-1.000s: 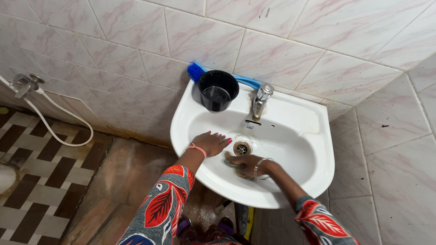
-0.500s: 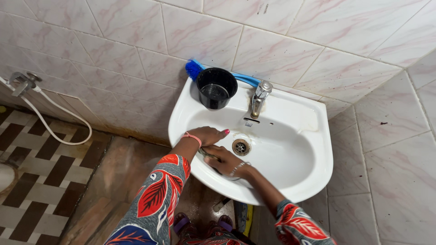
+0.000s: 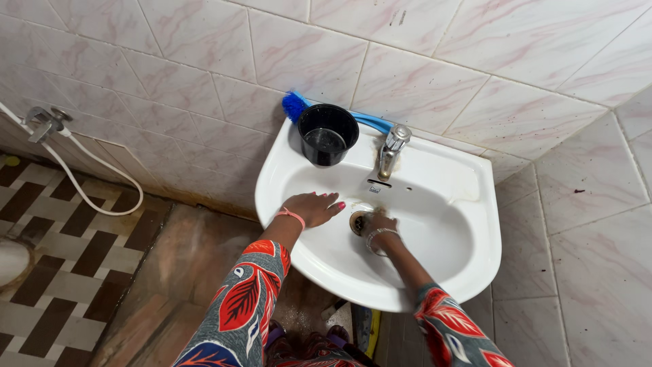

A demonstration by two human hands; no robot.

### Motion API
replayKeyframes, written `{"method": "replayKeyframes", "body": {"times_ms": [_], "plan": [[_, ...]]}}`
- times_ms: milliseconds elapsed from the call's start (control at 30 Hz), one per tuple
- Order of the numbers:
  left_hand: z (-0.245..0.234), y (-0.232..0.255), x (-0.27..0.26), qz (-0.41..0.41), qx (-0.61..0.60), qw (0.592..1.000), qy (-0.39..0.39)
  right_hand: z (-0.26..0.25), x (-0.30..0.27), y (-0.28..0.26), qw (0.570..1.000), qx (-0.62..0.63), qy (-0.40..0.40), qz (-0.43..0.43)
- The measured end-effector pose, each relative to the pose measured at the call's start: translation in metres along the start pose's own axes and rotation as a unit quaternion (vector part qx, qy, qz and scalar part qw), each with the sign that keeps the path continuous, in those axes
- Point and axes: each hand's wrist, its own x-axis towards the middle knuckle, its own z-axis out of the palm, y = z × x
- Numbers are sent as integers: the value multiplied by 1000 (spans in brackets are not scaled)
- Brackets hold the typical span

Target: The person scrubs the sink basin and faucet area using a small green scrubbing pad. They repeatedly wipe the sink rim, faucet, and basin surface, occasionally rinsing the pad under running water. A black cup and blue brush remain on the sink edge throughout.

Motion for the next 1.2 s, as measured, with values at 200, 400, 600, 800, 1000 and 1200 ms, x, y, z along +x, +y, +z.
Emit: {"method": "replayKeyframes", "body": {"times_ms": [200,400,600,800,1000,1200], "plan": [[35,-33,42,206,139,957,148,-13,28,-76,975,173,20,-140],[32,-18,35,10,73,997,-39,-41,-39,7,927,233,-125,-267],[17,-4,12,45,128,990,-45,-70,-83,47,981,-77,-167,55],[21,-1,15,72,108,990,-59,-75,-81,-51,956,217,-157,-120],[28,-9,24,163,192,966,-58,-89,-103,-31,926,235,-166,-246],[32,-11,25,171,246,952,-65,-96,-130,71,963,-178,-202,21]]}}
